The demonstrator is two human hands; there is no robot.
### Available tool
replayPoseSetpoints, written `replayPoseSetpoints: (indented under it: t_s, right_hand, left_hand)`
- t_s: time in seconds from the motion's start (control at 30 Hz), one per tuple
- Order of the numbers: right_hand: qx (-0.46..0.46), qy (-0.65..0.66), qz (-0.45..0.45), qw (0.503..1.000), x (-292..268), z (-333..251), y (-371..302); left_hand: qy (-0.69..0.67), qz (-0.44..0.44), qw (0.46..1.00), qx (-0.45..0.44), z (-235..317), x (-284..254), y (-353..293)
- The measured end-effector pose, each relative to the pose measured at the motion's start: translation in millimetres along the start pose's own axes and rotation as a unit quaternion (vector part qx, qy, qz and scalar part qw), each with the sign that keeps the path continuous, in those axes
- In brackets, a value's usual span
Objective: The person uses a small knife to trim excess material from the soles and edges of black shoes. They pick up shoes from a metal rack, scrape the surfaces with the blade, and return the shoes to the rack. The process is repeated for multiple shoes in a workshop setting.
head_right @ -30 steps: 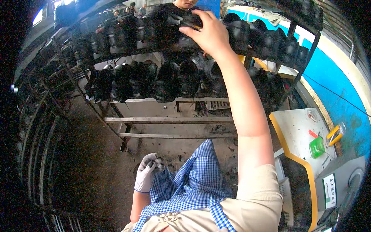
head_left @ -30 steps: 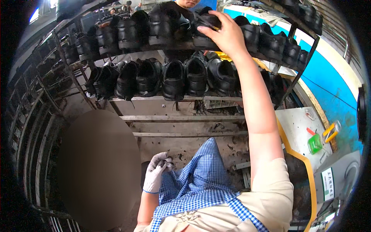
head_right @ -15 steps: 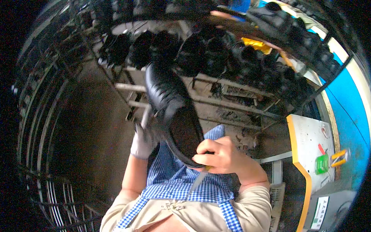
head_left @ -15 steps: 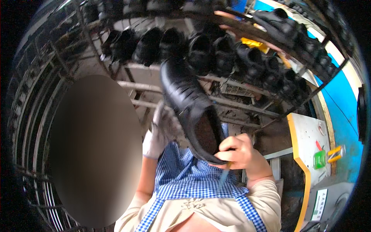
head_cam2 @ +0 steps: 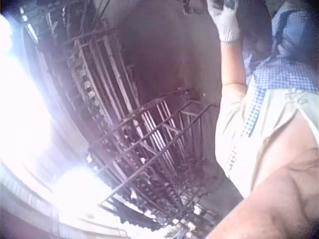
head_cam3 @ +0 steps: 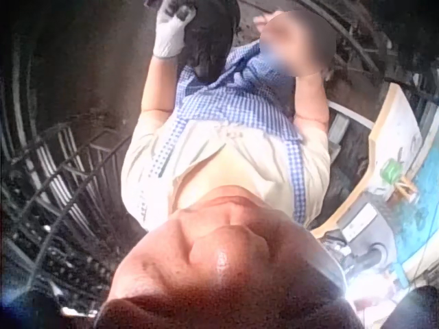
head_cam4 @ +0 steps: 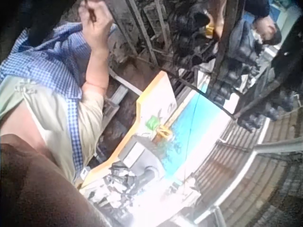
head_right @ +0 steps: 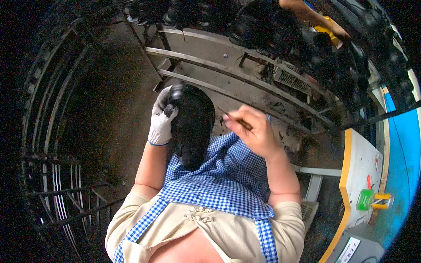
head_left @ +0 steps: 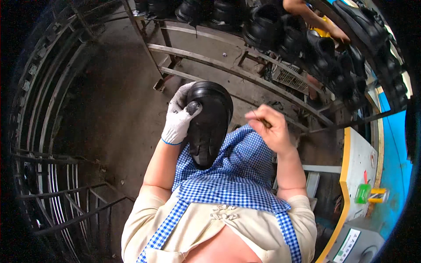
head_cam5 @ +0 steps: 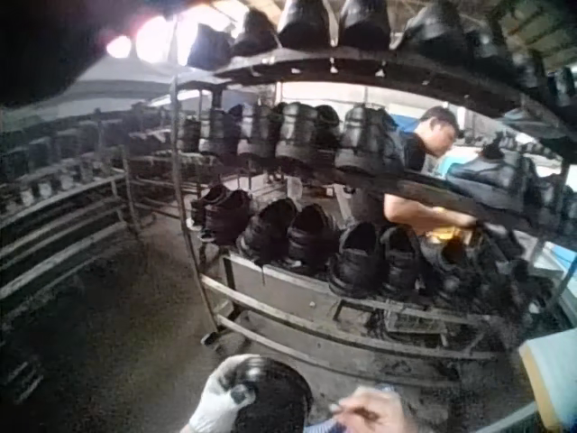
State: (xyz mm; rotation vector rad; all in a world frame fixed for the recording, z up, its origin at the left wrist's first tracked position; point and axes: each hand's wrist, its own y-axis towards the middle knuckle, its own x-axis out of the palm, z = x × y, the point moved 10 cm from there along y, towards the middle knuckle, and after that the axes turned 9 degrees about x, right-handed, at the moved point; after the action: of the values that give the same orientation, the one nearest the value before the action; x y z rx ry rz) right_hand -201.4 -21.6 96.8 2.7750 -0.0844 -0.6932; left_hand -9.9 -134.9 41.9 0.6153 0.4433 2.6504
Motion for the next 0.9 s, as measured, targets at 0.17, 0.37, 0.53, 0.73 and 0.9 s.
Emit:
replayPoseSetpoints:
  t_s: [0.17, 0.37, 0.53, 0.73, 0.9]
  right_hand:
    - [-0.041, -0.077, -0.004, 0.996, 1.5, -29.8, 10.2]
    - [-0.12, -0.236, -0.014, 0.964, -0.8, -68.7, 7.4]
    - [-0.098, -0.278, 0.092, 0.951, -19.0, -60.3, 5.8]
    - [0.03, -0.169, 0.014, 0.985, -6.7, 21.6, -16.4]
    - [-0.119, -0.19, 0.002, 0.975, 46.6, -3.0, -44.8]
  left_hand:
    - [-0.015, -0.063, 0.996, -0.057, -2.7, 22.5, -13.8]
    - [0.003, -0.078, 0.993, -0.09, -5.8, 28.9, -25.8]
    - [0.013, -0.061, 0.997, -0.053, -1.2, 23.7, -23.3]
    - [-0.128, 0.198, 0.971, -0.039, -22.3, -57.6, -12.0]
    - [-0.233, 0.298, 0.924, -0.054, -33.9, -89.1, -5.7]
